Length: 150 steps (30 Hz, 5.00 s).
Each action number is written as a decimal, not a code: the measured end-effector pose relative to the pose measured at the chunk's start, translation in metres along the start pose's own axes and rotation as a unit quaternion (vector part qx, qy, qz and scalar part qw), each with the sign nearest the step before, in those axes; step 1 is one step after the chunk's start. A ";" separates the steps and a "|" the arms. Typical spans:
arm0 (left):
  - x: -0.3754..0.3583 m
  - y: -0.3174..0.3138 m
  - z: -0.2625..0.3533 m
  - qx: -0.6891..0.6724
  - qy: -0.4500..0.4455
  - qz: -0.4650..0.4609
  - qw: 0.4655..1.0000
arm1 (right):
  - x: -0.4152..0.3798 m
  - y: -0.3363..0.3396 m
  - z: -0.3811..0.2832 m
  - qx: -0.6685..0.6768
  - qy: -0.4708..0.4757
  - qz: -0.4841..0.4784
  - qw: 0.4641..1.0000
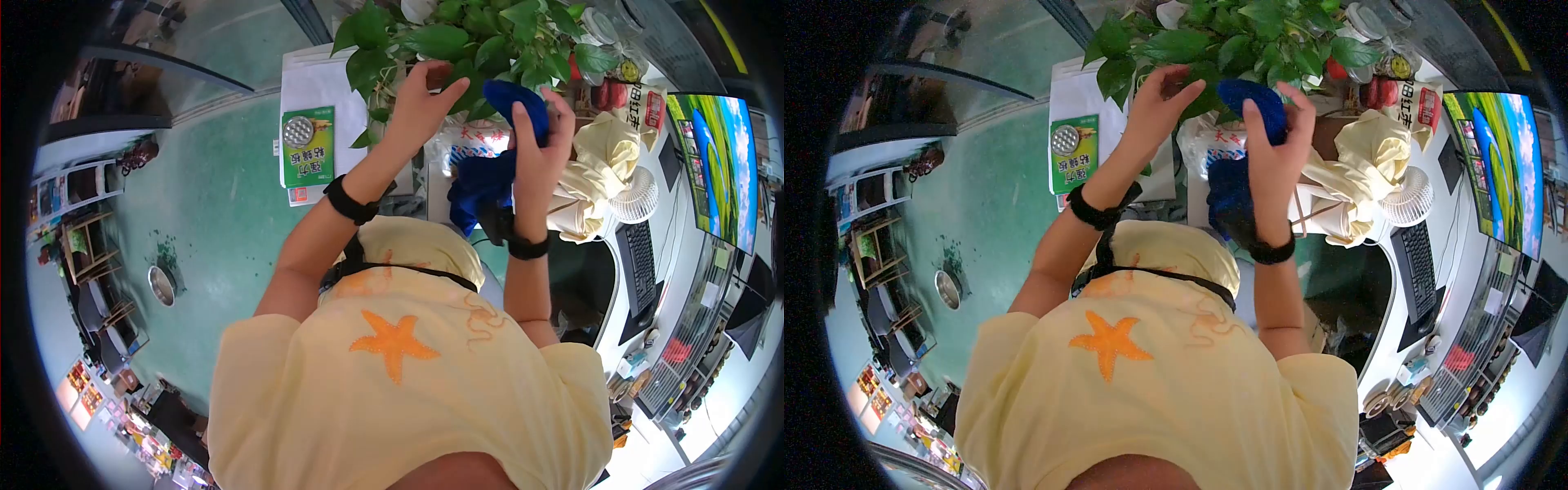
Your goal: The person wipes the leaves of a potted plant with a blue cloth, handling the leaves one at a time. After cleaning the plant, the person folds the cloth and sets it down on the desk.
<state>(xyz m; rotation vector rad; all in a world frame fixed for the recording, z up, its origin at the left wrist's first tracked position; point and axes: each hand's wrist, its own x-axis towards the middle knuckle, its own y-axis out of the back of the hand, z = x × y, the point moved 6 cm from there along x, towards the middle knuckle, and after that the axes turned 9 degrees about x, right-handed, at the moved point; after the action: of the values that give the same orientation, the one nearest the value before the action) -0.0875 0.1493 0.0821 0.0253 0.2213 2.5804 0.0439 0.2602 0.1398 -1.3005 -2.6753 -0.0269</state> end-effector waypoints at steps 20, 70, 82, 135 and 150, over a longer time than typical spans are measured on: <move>-0.010 -0.024 -0.025 -0.372 0.233 -0.092 0.894 | 0.022 -0.047 0.035 -0.409 0.107 -0.101 0.901; -0.006 -0.034 -0.014 -0.511 0.258 -0.139 0.808 | -0.011 -0.033 0.021 -0.329 0.098 -0.189 0.920; -0.012 -0.005 -0.047 -0.358 0.244 -0.055 0.900 | -0.001 0.046 0.040 0.131 -0.129 -0.026 0.983; -0.003 -0.090 -0.083 -0.321 0.250 -0.162 0.899 | 0.001 0.035 0.054 -0.199 0.031 0.054 0.978; -0.006 -0.084 -0.077 -0.443 0.269 -0.090 0.850 | -0.021 0.000 0.070 -0.430 0.179 -0.121 0.877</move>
<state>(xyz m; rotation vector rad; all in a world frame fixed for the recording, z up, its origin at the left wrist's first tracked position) -0.0435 0.2049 -0.0072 -1.0031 -0.7462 2.2025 0.0469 0.2498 0.0676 -0.9390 -2.5039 -1.4704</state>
